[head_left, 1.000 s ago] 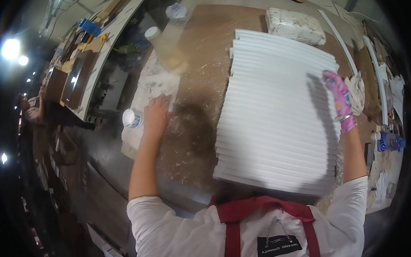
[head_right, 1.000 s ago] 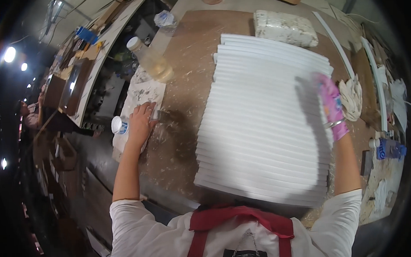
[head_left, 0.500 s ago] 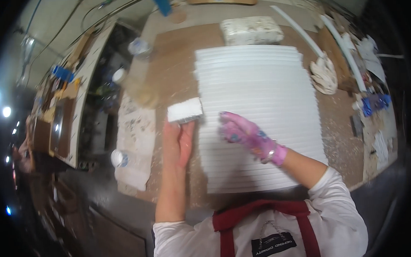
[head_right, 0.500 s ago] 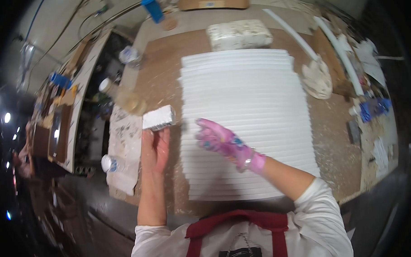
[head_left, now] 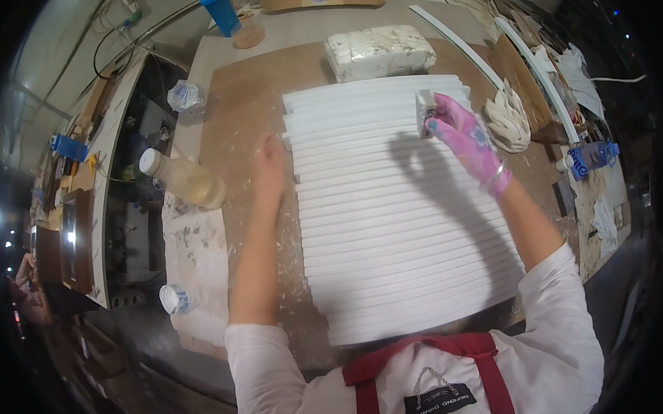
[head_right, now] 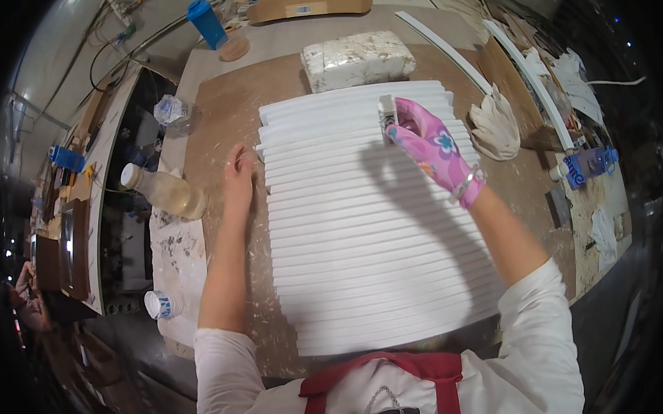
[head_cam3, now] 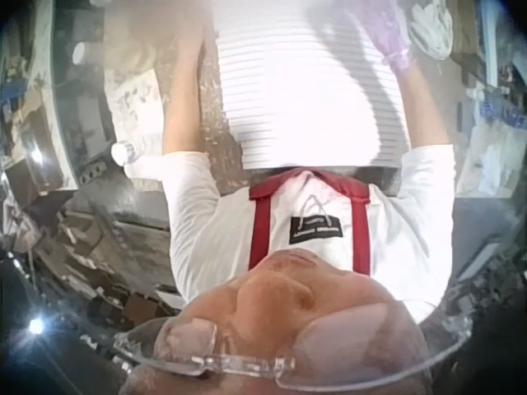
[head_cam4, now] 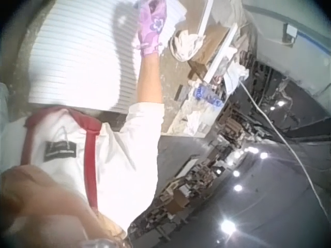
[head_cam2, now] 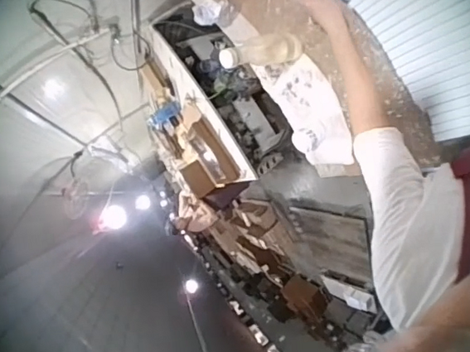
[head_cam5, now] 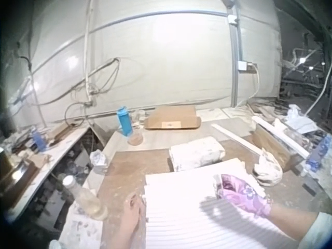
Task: The person wipes white grooved wood panels with a cloth, applies a liquid from a bottle to the cloth, and continues cleaning the grooves and flat surfaces of the panels.
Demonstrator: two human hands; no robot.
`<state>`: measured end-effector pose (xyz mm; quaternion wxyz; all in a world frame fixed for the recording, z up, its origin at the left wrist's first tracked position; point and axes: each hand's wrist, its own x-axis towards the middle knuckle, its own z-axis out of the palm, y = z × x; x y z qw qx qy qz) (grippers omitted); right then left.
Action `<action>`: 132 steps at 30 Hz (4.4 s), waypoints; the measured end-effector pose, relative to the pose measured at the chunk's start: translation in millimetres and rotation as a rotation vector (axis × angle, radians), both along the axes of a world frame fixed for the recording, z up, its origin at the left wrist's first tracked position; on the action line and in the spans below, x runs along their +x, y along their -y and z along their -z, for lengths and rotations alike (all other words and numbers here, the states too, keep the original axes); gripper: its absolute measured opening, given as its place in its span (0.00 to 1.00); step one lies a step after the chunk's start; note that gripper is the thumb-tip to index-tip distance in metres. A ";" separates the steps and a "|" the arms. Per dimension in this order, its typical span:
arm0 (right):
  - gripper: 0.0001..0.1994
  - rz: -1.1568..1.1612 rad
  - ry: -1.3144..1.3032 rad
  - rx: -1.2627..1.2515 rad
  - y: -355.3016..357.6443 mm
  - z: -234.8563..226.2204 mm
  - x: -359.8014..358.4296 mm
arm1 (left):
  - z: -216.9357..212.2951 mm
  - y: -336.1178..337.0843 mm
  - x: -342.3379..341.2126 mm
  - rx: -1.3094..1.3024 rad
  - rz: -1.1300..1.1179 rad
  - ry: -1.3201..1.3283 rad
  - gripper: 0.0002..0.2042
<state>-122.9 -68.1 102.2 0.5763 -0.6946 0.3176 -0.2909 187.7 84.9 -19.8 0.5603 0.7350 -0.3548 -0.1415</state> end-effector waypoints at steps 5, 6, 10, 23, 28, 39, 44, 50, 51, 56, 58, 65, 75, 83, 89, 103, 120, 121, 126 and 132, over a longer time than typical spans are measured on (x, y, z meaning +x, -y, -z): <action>0.23 -0.164 -0.483 -1.040 52.8 24.7 57.6 | 59.0 44.4 62.9 0.123 0.039 -0.069 0.18; 0.23 -0.166 -0.494 -1.039 66.0 35.0 64.7 | 61.4 51.4 63.5 0.221 0.127 -0.085 0.19; 0.23 -0.249 -0.492 -1.191 92.5 66.7 102.6 | 48.9 52.4 56.8 0.107 0.203 -0.409 0.19; 0.18 -0.402 -0.546 -1.156 30.8 84.3 230.4 | 46.7 59.7 50.7 0.133 0.004 -0.303 0.14; 0.21 -0.487 -0.869 -1.128 36.8 75.4 215.1 | 55.4 69.9 44.0 0.165 -0.038 -0.013 0.12; 0.13 -0.286 -0.558 -1.094 32.9 72.6 212.7 | 52.0 62.9 50.9 0.133 0.058 -0.098 0.10; 0.08 -0.245 -0.368 -1.333 21.1 78.6 248.5 | 36.3 63.3 49.0 0.193 0.097 -0.120 0.11; 0.07 -0.136 -0.370 -1.414 37.7 73.7 215.5 | 48.5 63.6 50.2 0.208 0.114 -0.100 0.12; 0.07 -0.193 -0.421 -1.371 31.5 80.9 217.4 | 48.3 67.7 49.7 0.189 0.119 -0.091 0.13; 0.07 -0.313 -0.515 -1.168 42.2 82.2 195.6 | 44.3 62.1 48.2 0.253 0.090 -0.122 0.14; 0.05 -0.206 -0.442 -0.975 51.8 77.3 166.7 | 41.6 62.0 52.2 0.311 0.070 -0.106 0.14; 0.06 -0.087 -0.494 -1.313 30.4 95.4 195.1 | 52.2 65.5 54.9 0.284 0.051 0.008 0.15; 0.08 -0.054 -0.392 -1.100 122.5 85.4 43.1 | 70.2 70.5 67.8 0.258 0.078 0.100 0.15; 0.07 0.052 -0.734 -1.341 80.6 94.8 99.1 | 58.1 61.4 62.8 0.227 0.040 -0.141 0.11; 0.05 0.228 -0.887 -1.121 142.3 60.9 -35.5 | 55.3 67.4 54.9 0.265 0.067 0.167 0.12; 0.08 0.338 -1.110 -1.125 190.7 75.7 -96.4 | 88.0 71.2 79.4 0.161 0.113 -0.183 0.14; 0.08 0.125 -0.869 -1.106 134.5 70.1 8.0 | 65.1 63.7 67.2 0.258 0.051 -0.004 0.14; 0.10 0.021 -0.812 -1.091 110.8 69.0 52.6 | 88.0 45.7 97.8 0.208 0.001 0.085 0.14; 0.12 -0.067 -0.916 -1.054 92.1 70.0 70.9 | 36.5 62.6 47.3 0.351 0.030 -0.054 0.15; 0.03 0.359 -1.122 -1.217 173.0 60.5 -65.9 | 81.7 50.8 90.2 0.213 0.050 0.413 0.14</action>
